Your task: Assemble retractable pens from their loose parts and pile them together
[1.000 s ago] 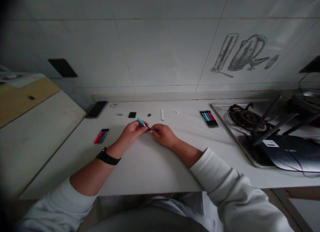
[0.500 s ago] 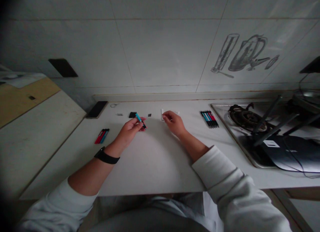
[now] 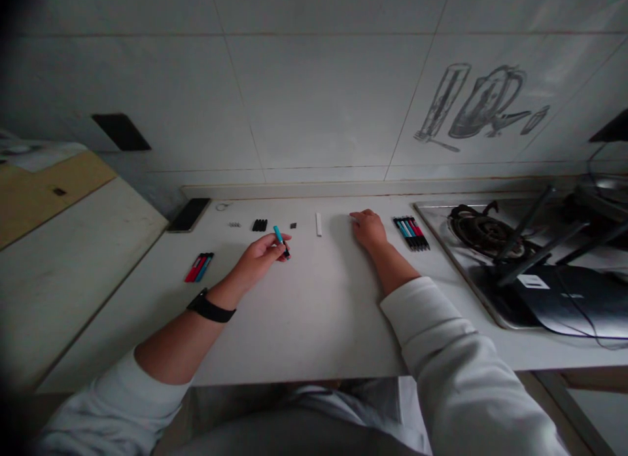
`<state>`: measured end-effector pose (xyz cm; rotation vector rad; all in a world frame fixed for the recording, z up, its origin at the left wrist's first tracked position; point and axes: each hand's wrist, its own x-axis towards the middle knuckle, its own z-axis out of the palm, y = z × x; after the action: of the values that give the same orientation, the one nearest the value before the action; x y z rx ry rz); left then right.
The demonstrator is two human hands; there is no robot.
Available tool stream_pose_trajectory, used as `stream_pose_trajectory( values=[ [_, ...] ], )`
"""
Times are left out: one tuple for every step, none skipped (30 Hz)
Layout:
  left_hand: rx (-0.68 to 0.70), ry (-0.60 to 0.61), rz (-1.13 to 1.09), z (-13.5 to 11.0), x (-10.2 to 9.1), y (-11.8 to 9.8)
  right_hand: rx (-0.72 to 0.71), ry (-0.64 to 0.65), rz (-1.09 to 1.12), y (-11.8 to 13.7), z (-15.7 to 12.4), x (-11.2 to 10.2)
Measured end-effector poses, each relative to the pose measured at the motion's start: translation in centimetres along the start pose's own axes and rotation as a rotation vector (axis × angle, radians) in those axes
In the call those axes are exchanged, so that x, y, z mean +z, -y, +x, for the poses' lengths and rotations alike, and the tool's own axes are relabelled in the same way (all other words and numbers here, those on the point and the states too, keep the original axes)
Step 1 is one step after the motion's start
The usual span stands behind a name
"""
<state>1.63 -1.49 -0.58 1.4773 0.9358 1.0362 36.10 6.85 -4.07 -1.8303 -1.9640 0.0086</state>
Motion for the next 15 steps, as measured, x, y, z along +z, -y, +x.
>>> stream_pose_trajectory(
  values=[
    [-0.002, 0.001, 0.004, 0.0, 0.0, 0.0, -0.003, 0.009, -0.013, 0.1, 0.0, 0.0],
    [-0.003, 0.002, 0.007, 0.0, 0.0, 0.0, -0.002, 0.016, -0.023, 0.1, 0.1, -0.1],
    [-0.003, 0.002, 0.009, 0.0, 0.0, 0.0, 0.0, 0.02, -0.032, 0.2, 0.0, -0.2],
    [-0.004, 0.002, 0.012, 0.0, 0.0, 0.0, 0.0, 0.021, -0.039, 0.3, 0.0, -0.3],
    [-0.005, 0.002, 0.015, 0.0, 0.0, 0.0, -0.001, 0.02, -0.047, 0.3, -0.1, -0.5],
    [-0.006, 0.001, 0.018, 0.0, 0.0, -0.1, -0.003, 0.018, -0.054, 0.4, -0.2, -0.6],
    [-0.008, 0.002, 0.022, 0.0, 0.0, -0.1, -0.009, 0.016, -0.06, 0.5, -0.3, -0.7],
    [-0.009, 0.003, 0.025, 0.0, 0.0, -0.1, -0.014, 0.013, -0.066, 0.6, -0.4, -0.8],
    [-0.01, 0.004, 0.028, -0.1, 0.0, -0.1, -0.019, 0.009, -0.071, 0.6, -0.5, -0.9],
    [-0.009, 0.005, 0.029, -0.1, 0.0, -0.1, -0.023, 0.006, -0.073, 0.7, -0.6, -1.0],
    [-0.009, 0.007, 0.03, -0.1, 0.0, -0.1, -0.026, 0.003, -0.073, 0.7, -0.7, -1.1],
    [-0.007, 0.01, 0.031, 0.0, 0.0, -0.1, -0.028, 0.002, -0.069, 0.8, -0.7, -1.2],
    [-0.006, 0.013, 0.032, 0.0, 0.0, 0.0, -0.028, 0.002, -0.065, 0.9, -0.7, -1.3],
    [-0.005, 0.017, 0.032, 0.0, 0.0, 0.0, -0.024, 0.005, -0.062, 1.0, -0.8, -1.4],
    [-0.004, 0.019, 0.033, 0.0, 0.0, 0.0, -0.019, 0.012, -0.06, 1.1, -0.8, -1.5]
  ],
)
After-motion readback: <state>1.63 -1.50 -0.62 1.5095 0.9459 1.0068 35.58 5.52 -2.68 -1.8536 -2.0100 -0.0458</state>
